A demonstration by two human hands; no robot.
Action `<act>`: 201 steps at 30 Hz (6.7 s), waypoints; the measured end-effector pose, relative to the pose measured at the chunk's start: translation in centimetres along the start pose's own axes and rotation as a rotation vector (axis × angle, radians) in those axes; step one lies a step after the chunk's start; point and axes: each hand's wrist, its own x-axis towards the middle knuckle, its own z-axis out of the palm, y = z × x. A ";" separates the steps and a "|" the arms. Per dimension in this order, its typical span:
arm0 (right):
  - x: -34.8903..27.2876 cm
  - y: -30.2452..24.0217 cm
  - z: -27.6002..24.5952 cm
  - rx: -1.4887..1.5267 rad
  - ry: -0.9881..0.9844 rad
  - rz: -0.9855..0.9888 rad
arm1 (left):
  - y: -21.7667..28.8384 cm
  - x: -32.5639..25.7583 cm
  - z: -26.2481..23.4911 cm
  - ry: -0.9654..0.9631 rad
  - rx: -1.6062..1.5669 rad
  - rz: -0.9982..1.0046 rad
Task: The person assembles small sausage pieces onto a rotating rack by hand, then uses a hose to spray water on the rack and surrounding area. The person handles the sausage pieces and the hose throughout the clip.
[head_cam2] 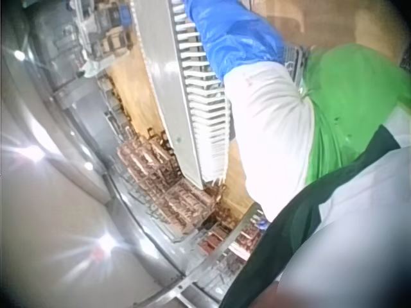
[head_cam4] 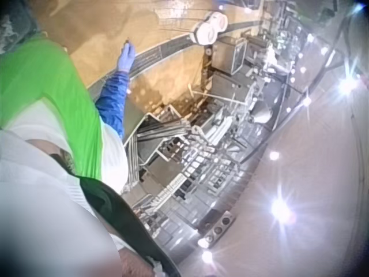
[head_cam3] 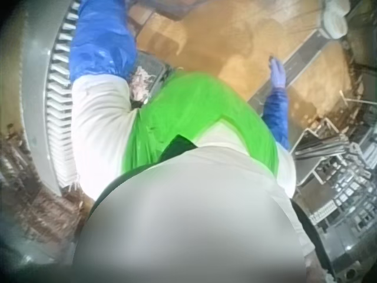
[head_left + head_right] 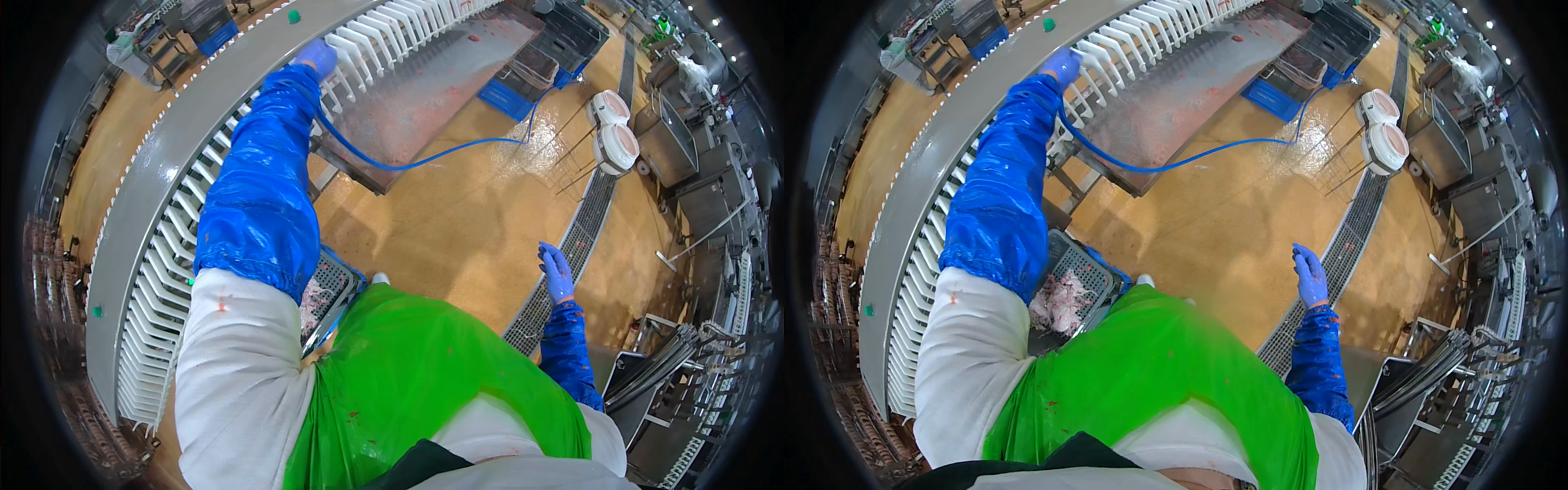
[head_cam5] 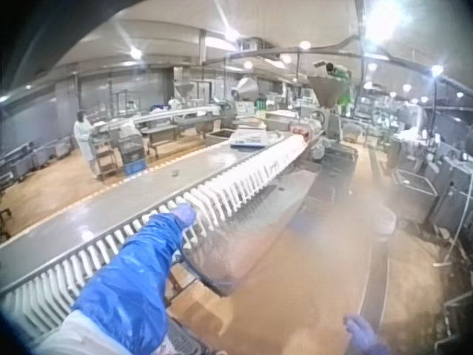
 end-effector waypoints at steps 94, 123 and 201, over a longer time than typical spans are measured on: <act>47.3 -4.7 -10.3 -0.005 0.006 -0.002 | 25.2 44.3 19.2 -0.257 0.648 0.638; 77.1 -9.0 -17.5 -0.025 -0.316 -0.170 | 33.0 48.5 15.7 -0.121 0.040 -0.139; 80.7 -16.6 16.1 -0.488 -1.500 -1.050 | 43.7 18.8 38.4 0.295 -1.105 -1.048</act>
